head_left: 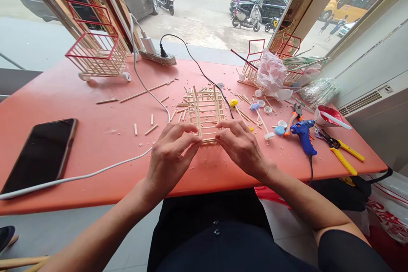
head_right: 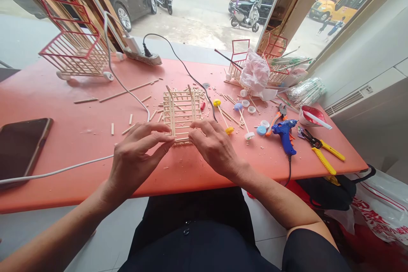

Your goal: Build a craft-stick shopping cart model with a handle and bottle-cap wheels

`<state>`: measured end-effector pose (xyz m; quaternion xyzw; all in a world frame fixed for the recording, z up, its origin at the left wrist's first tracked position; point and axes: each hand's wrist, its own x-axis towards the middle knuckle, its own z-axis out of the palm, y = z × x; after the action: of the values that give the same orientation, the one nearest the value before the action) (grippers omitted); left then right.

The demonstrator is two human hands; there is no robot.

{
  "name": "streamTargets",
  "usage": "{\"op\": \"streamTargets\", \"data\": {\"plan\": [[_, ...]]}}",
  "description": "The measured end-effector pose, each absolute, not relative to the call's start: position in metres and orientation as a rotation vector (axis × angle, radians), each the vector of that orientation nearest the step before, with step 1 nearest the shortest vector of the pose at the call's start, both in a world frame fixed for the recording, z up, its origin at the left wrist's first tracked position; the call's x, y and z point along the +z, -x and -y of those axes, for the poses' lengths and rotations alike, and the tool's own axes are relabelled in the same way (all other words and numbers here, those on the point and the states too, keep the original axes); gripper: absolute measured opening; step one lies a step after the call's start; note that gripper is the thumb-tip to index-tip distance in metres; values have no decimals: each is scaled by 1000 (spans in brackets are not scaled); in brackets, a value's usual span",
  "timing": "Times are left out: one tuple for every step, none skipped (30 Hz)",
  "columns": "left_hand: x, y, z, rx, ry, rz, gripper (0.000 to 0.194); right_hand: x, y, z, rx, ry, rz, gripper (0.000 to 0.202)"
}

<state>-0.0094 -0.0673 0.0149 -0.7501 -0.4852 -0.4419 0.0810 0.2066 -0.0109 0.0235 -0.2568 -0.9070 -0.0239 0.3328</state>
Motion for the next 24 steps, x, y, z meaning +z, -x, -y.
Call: {"op": "streamTargets", "data": {"plan": [[15,9,67,-1322,2245,1446,14,23,-206,11,-66,667,2367,11],[15,9,68,-1322,2248,1443,15,23,-206,11,-68,663,2364,11],[15,9,68,-1320,2250,1443,15,23,-206,10,-67,661,2360,11],[16,9,68,-1315,2252,1443,15,23,-206,10,-63,662,2358,10],[16,9,68,-1311,2251,1444,15,23,-206,9,-56,664,2357,9],[16,9,69,-1306,2249,1447,15,23,-207,8,-44,663,2356,8],[16,9,69,-1299,2249,1449,14,22,-207,8,-26,663,2355,6],[16,9,69,-1293,2251,1448,14,22,-208,7,-2,662,2351,6],[16,9,69,-1287,2253,1443,15,21,-208,6,25,660,2344,6],[16,9,68,-1280,2257,1437,15,21,-209,6,56,660,2336,9],[16,9,68,-1275,2261,1429,15,20,-210,5,88,660,2328,12],[16,9,68,-1271,2265,1421,15,20,-211,5,115,660,2319,16],[16,9,67,-1270,2266,1416,15,20,-212,4,135,660,2312,20],[16,9,67,-1270,2265,1415,15,20,-212,4,149,658,2308,23],[16,9,67,-1270,2265,1416,14,19,-213,4,156,656,2307,25],[16,9,67,-1270,2264,1418,14,19,-214,4,160,653,2305,27],[16,9,67,-1270,2262,1418,14,19,-214,4,162,649,2305,27],[16,9,67,-1271,2260,1418,14,19,-214,4,164,644,2306,28],[16,9,68,-1272,2260,1417,14,20,-215,4,166,637,2309,28],[16,9,68,-1275,2260,1415,14,20,-215,4,169,630,2311,28],[16,9,69,-1279,2260,1413,14,20,-215,4,172,625,2313,29],[16,9,69,-1280,2262,1412,14,20,-215,4,176,620,2315,29],[17,9,69,-1279,2264,1411,14,20,-215,3,180,618,2316,28],[17,9,69,-1276,2268,1412,14,19,-216,3,185,617,2316,28]]}}
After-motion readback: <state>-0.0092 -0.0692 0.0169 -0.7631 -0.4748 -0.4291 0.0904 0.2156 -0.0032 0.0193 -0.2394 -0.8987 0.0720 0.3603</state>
